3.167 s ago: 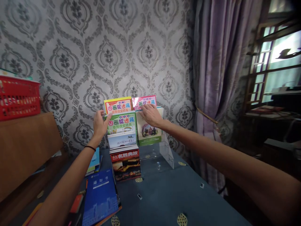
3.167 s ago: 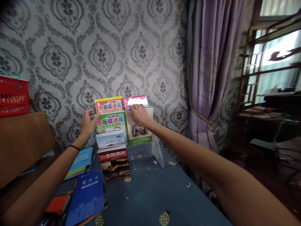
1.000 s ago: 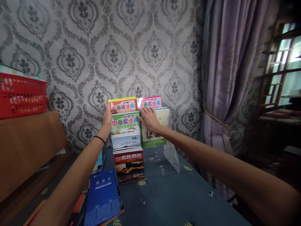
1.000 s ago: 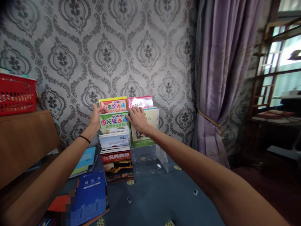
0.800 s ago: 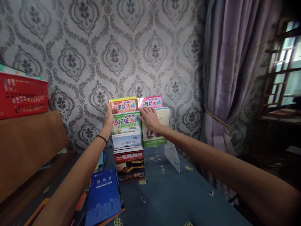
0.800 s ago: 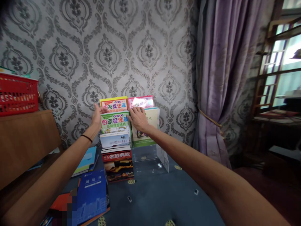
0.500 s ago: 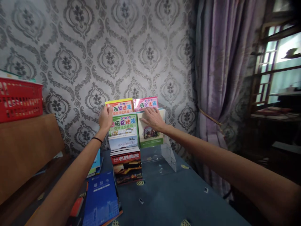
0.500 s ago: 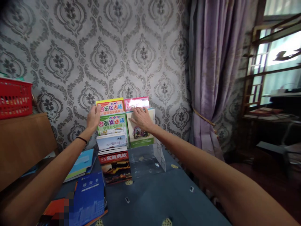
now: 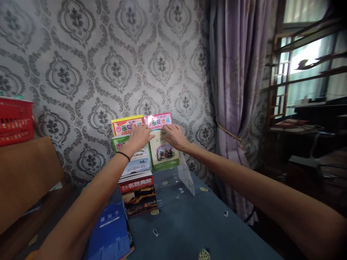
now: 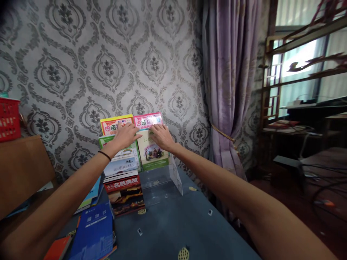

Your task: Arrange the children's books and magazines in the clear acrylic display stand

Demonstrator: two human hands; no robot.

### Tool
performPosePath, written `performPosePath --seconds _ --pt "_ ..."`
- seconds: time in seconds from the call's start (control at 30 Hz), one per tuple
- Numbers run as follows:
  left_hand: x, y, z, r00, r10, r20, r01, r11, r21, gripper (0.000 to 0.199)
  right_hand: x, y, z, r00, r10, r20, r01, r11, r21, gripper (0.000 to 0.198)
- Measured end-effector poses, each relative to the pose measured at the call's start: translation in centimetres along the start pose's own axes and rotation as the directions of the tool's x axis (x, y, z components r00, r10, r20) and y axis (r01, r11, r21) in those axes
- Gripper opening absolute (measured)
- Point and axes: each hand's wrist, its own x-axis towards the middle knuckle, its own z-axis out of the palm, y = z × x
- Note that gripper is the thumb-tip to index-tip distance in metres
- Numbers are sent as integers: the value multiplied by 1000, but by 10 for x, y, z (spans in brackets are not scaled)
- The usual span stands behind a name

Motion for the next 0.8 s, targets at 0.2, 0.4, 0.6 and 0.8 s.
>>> performPosePath --seconds 0.2,0.4,0.6,0.8 --pt "6 0 1 998 -33 48 34 999 -22 18 -4 11 -3 999 42 22 -42 999 19 26" --pt "6 3 -2 996 -36 83 38 999 -23 19 -13 34 -8 983 178 39 -179 984 10 29" --pt "9 -13 -1 996 -90 1 86 954 -287 21 -22 42 -14 985 166 49 -172 974 148 38" --pt "2 -91 -6 934 -342 -108 254 844 -473 29 -15 51 -7 969 249 -4 -233 910 342 42"
